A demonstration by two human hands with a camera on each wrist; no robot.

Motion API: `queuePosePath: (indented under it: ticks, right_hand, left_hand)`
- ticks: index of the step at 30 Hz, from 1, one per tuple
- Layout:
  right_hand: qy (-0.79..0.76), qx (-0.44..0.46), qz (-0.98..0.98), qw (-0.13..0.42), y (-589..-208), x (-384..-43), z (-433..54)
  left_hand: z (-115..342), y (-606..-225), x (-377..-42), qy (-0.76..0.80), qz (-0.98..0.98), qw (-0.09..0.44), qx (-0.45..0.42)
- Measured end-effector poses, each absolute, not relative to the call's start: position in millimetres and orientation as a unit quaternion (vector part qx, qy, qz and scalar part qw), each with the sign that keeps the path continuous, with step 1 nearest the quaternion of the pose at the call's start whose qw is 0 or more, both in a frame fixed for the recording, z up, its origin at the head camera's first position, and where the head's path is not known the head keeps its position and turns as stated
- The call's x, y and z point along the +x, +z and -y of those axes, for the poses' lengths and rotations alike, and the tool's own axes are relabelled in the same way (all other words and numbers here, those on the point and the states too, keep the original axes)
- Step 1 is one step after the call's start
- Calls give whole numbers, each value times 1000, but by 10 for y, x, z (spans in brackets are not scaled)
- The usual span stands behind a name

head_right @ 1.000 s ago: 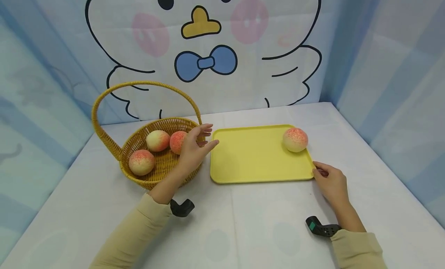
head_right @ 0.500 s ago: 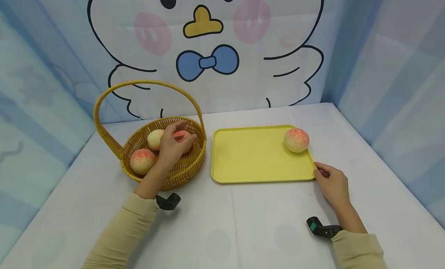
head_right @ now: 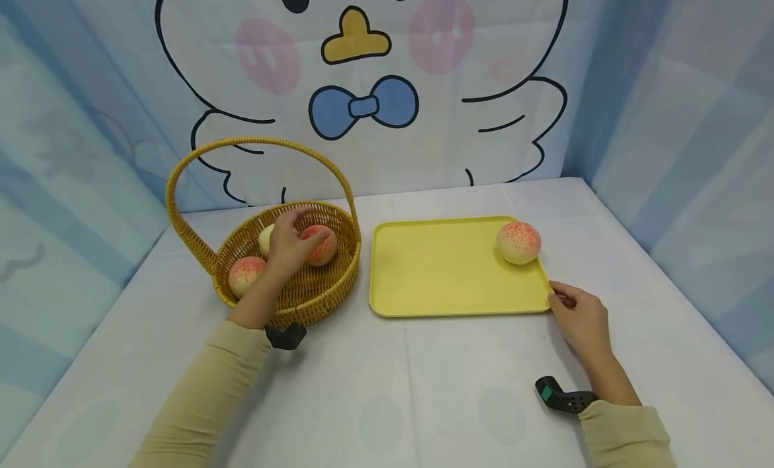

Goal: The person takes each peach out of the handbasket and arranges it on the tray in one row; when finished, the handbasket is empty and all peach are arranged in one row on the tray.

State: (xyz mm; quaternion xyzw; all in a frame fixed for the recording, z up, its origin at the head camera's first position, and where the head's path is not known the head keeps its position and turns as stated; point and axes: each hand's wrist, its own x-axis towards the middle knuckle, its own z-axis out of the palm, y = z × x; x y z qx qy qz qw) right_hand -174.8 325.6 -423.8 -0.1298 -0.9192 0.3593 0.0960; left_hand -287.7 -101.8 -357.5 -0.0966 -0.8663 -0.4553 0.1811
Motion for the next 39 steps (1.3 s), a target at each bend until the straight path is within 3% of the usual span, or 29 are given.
queuePosePath:
  ticks: [18,39]
  right_hand:
    - [352,-116,923,106,-4263,-1722,-3294]
    - [355,-126,921,103,-4258,-1732,-3260]
  left_hand:
    - [1034,-3641,-2944,-433,895,91,-54]
    - [1057,-3662,-2951,-371,925,67,-53]
